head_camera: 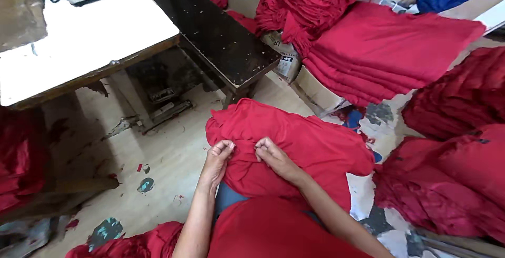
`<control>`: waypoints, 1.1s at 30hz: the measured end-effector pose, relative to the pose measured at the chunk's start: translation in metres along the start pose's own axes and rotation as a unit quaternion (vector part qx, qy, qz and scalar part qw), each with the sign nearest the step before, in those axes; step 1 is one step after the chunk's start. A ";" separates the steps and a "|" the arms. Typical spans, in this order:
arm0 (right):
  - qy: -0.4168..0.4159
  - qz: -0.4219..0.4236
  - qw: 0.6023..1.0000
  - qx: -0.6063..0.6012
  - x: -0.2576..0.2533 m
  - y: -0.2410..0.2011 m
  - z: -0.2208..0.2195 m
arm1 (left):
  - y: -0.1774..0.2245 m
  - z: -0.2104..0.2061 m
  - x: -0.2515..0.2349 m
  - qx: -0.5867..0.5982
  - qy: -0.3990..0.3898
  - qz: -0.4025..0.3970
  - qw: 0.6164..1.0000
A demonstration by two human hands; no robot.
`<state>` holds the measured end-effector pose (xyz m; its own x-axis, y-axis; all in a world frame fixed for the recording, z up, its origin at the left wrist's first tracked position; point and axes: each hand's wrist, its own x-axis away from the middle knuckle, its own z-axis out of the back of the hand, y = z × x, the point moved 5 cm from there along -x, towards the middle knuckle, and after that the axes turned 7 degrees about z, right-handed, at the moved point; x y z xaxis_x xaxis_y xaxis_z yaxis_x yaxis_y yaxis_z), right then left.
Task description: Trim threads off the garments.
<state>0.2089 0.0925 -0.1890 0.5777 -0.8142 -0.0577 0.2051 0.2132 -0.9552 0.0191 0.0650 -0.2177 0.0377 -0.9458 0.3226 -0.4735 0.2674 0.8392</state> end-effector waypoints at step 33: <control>0.125 0.099 0.934 0.320 0.045 -0.028 0.015 | 0.018 0.009 0.056 -0.492 0.088 -0.330 0.801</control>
<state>0.2408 0.0575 -0.1602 0.4679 -0.8086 -0.3568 0.5901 0.5864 -0.5549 0.0047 0.0152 -0.1891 0.1590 -0.9232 -0.3499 0.6197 -0.1826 0.7633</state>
